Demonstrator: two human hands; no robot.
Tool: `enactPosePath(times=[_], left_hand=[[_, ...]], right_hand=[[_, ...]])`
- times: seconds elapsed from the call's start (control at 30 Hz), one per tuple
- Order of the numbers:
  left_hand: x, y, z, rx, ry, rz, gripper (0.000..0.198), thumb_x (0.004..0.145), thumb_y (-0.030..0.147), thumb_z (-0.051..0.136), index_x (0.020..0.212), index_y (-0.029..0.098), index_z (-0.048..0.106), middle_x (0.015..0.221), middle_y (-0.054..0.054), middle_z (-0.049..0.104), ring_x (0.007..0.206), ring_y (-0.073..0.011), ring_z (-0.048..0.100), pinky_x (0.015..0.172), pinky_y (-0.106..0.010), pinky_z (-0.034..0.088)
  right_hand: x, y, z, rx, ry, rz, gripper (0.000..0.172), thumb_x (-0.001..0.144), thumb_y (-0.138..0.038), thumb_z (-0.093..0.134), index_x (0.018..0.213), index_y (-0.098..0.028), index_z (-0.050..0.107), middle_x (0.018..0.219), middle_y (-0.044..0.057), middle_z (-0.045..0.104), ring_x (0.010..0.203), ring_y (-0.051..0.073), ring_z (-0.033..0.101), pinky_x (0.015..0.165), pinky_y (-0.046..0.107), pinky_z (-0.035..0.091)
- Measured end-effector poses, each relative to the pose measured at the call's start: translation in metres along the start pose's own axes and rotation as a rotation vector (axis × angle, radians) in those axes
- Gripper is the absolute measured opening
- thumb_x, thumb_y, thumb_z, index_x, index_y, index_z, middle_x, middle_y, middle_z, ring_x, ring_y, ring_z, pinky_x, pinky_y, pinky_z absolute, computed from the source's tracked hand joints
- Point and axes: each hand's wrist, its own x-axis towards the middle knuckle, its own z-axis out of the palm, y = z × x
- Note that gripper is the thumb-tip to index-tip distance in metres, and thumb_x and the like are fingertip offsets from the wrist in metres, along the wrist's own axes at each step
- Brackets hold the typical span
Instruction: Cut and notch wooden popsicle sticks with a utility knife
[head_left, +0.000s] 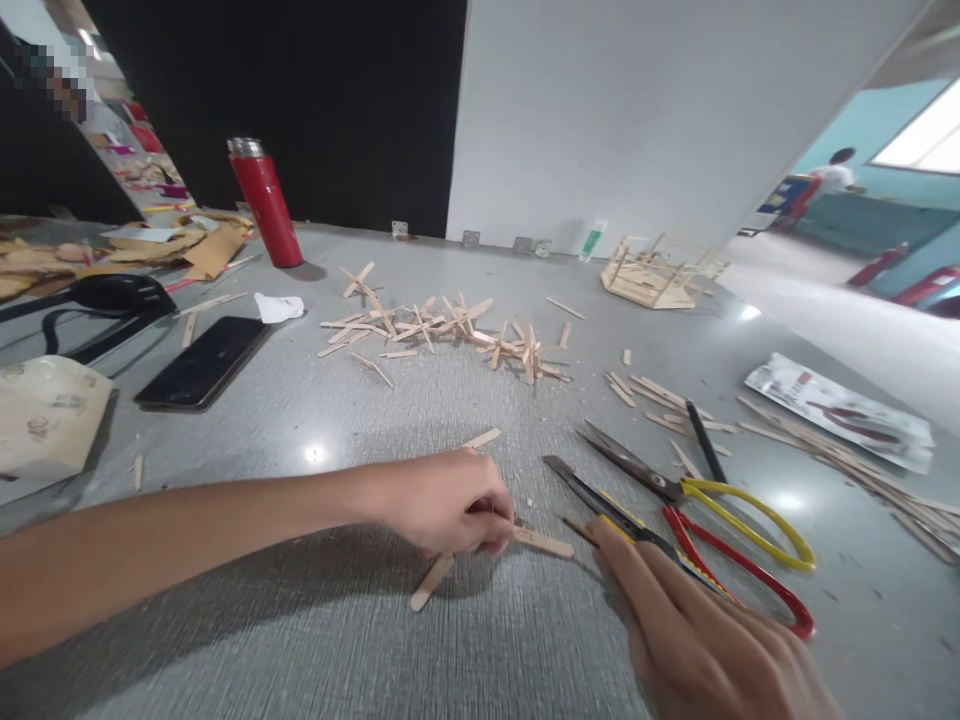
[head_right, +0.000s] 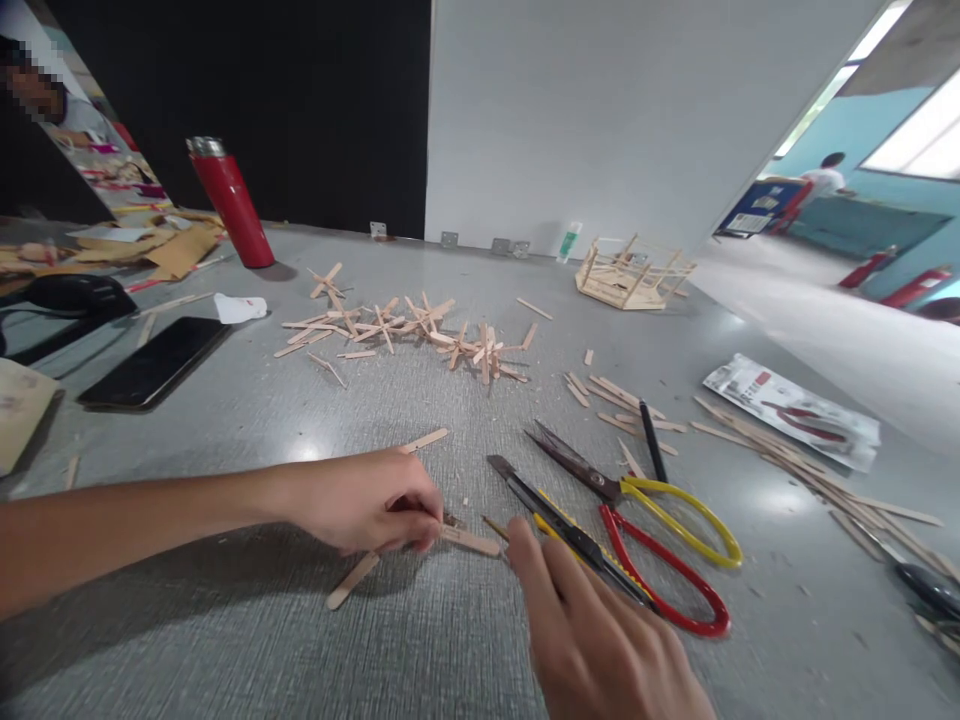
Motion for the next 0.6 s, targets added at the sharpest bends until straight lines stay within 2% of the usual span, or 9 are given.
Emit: enactPosePath(times=[0.1,0.23,0.33,0.4,0.5,0.6], left_hand=[[0.001,-0.001,0.005,-0.125,0.051,-0.012,0.024,0.101,0.029,0.043,0.082,0.019,0.053,0.058,0.007,0.054,0.033,-0.0059,0.047,0.041,-0.021,0.036],[0.001,-0.001,0.009,-0.185,0.073,-0.010,0.028,0.104,0.038,0.040,0.084,0.020,0.046,0.057,0.008,0.054,0.031,-0.0057,0.045,0.039,-0.020,0.033],[0.001,0.000,0.010,-0.199,0.075,-0.006,0.032,0.105,0.043,0.042,0.084,0.020,0.047,0.060,0.006,0.057,0.031,-0.0054,0.046,0.037,-0.019,0.032],[0.001,-0.001,0.010,-0.216,0.092,0.000,0.032,0.104,0.045,0.044,0.088,0.019,0.053,0.063,0.005,0.060,0.033,-0.0059,0.049,0.036,-0.018,0.034],[0.003,-0.002,0.011,-0.225,0.188,0.055,0.031,0.101,0.044,0.051,0.095,0.017,0.065,0.069,0.002,0.063,0.040,-0.0068,0.053,0.040,-0.019,0.041],[0.006,-0.005,0.011,-0.202,0.256,0.111,0.023,0.096,0.036,0.062,0.097,0.016,0.074,0.073,0.000,0.065,0.049,-0.0080,0.056,0.047,-0.019,0.044]], right_hand=[[-0.004,-0.002,0.006,0.162,-0.047,0.115,0.062,0.083,0.002,0.037,0.143,-0.008,0.048,0.122,0.017,0.073,0.101,0.022,0.075,0.075,0.030,0.064],[-0.006,-0.004,0.017,0.266,-0.068,0.137,0.067,0.088,0.003,0.036,0.154,-0.009,0.035,0.137,0.018,0.065,0.118,0.023,0.069,0.089,0.036,0.062],[-0.004,-0.003,0.020,0.256,-0.038,0.177,0.061,0.092,0.002,0.036,0.151,-0.012,0.041,0.133,0.015,0.068,0.112,0.024,0.071,0.086,0.037,0.063],[-0.001,-0.001,0.019,0.235,0.016,0.207,0.052,0.097,-0.002,0.040,0.147,-0.013,0.046,0.126,0.014,0.071,0.103,0.023,0.074,0.081,0.036,0.063],[0.006,0.004,0.014,0.208,0.113,0.249,0.038,0.102,-0.011,0.046,0.139,-0.013,0.054,0.114,0.011,0.076,0.091,0.021,0.076,0.073,0.032,0.062],[0.011,0.007,0.007,0.215,0.140,0.231,0.030,0.104,-0.015,0.043,0.130,-0.012,0.060,0.108,0.010,0.077,0.087,0.021,0.077,0.069,0.030,0.061]])
